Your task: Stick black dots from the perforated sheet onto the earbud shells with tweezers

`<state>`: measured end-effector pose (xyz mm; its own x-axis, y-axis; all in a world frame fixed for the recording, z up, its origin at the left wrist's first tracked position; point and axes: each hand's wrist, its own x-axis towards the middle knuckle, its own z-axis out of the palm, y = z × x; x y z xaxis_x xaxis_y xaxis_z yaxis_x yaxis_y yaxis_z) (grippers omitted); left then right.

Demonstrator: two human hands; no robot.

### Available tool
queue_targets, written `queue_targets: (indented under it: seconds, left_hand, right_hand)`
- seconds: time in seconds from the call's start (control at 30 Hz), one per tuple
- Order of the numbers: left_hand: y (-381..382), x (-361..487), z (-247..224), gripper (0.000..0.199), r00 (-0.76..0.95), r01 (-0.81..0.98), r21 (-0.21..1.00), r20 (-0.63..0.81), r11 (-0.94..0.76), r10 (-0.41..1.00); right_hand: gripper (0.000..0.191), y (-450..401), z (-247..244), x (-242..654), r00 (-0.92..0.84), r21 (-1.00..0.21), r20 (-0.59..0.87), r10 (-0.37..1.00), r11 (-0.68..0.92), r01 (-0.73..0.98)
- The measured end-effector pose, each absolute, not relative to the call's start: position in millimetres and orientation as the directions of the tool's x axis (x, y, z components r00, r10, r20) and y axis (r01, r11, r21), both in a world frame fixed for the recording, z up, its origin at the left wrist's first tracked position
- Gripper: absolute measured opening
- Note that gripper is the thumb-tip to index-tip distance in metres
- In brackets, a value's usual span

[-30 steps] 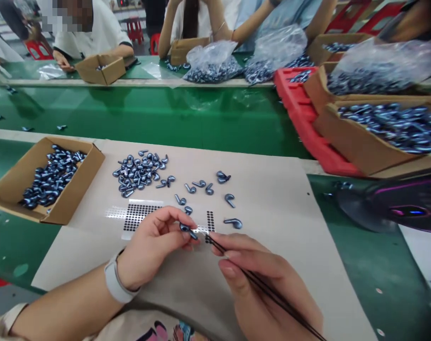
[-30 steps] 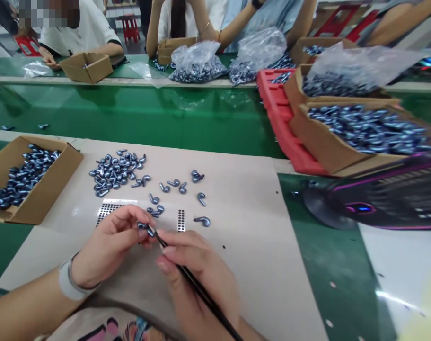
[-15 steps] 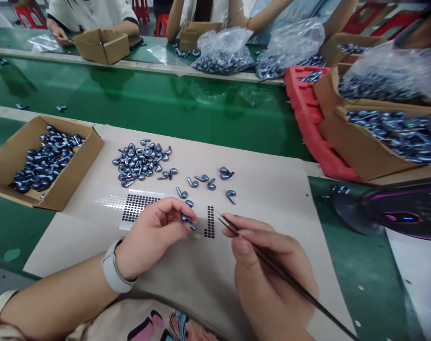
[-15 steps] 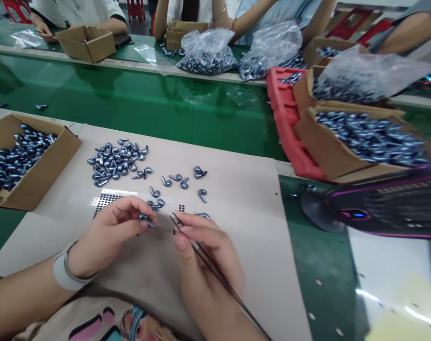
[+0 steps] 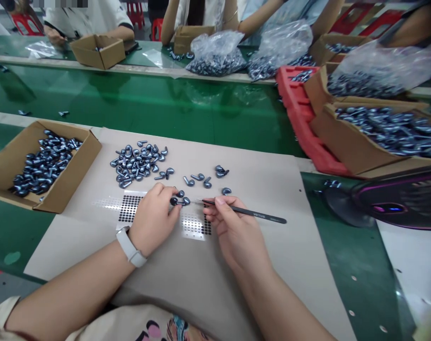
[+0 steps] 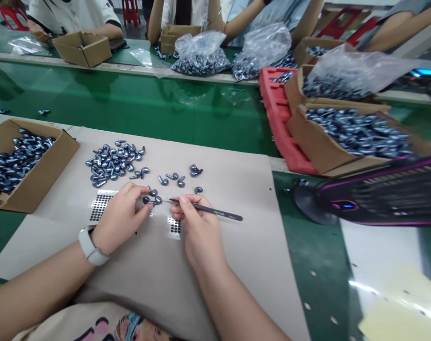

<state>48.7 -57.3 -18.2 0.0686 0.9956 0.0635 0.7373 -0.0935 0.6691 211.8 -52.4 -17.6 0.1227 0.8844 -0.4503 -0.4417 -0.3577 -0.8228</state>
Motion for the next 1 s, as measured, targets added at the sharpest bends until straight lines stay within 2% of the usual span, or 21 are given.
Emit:
queue_targets:
  seconds: [0.13, 0.3, 0.47, 0.67, 0.87, 1.0]
  left_hand:
    - [-56, 45, -20, 0.009, 0.088, 0.736, 0.667, 0.069, -0.112, 0.994]
    - [-58, 43, -14, 0.009, 0.111, 0.599, 0.794, 0.044, -0.102, 0.993]
    - [-61, 44, -11, 0.006, 0.093, 0.5, 0.865, -0.017, -0.032, 0.995]
    - [-63, 43, -10, 0.003, 0.089, 0.443, 0.897, -0.028, -0.014, 0.996]
    - [-65, 45, -7, 0.009, 0.09, 0.351, 0.935, 0.025, -0.056, 0.996]
    - [-66, 45, -6, 0.01, 0.113, 0.248, 0.969, -0.032, 0.003, 0.993]
  right_hand:
    - [0.045, -52, -17, 212, 0.109, -0.811, -0.468, 0.877, -0.376, -0.448]
    - [0.043, -52, -17, 214, 0.089, -0.8, -0.475, 0.876, -0.387, -0.459]
    - [0.043, -52, -17, 214, 0.085, -0.793, -0.47, 0.878, -0.378, -0.478]
    - [0.043, -53, -18, 214, 0.095, -0.801, -0.464, 0.881, -0.371, -0.469]
    - [0.041, -58, -16, 212, 0.125, -0.861, -0.413, 0.902, -0.342, -0.377]
    - [0.04, -59, -15, 212, 0.124, -0.855, -0.417, 0.9, -0.342, -0.391]
